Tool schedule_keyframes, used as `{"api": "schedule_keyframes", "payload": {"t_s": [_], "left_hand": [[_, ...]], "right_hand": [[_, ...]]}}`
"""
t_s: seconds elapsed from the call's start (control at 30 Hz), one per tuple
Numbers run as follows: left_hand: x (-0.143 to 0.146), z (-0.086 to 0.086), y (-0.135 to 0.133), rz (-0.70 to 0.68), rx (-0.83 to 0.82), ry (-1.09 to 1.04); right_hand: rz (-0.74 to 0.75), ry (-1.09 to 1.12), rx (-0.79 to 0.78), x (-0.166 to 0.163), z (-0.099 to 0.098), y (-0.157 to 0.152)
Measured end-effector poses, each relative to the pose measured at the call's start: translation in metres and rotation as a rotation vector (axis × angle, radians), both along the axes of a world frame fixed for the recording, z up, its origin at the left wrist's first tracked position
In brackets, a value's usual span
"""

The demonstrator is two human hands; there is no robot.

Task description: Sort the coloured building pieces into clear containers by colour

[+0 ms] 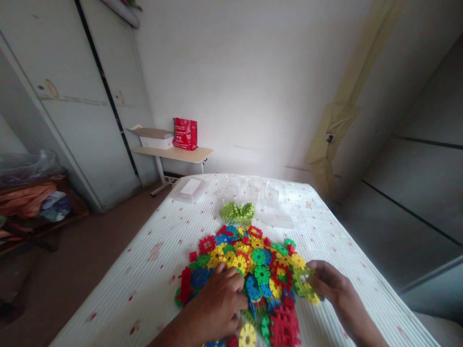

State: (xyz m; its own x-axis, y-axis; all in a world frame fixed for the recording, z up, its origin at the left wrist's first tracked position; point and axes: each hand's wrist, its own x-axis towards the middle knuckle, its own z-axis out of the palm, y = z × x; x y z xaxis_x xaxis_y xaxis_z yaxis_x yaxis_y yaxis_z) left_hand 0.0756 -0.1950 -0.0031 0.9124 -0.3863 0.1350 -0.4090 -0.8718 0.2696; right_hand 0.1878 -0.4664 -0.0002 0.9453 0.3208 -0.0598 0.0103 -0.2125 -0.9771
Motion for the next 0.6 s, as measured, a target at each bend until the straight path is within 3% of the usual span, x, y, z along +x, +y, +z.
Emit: {"api": "schedule_keyframes", "payload": {"t_s": [0.23,0.43,0.6], "left_hand": [[0.005,-0.01,0.001,-0.011,-0.016,-0.066],[0.02,0.008,-0.001,0.083,-0.168,-0.166],[0.042,0.015,-0.007,0.115,0.001,-0.103]], "right_hand": [[0.01,0.01,0.008,0.002,0.0,0.012],[0.05,-0.019,-0.001,0.007,0.003,0.019],[0.023,-0.016,0.033,0.007,0.002,0.027]]}}
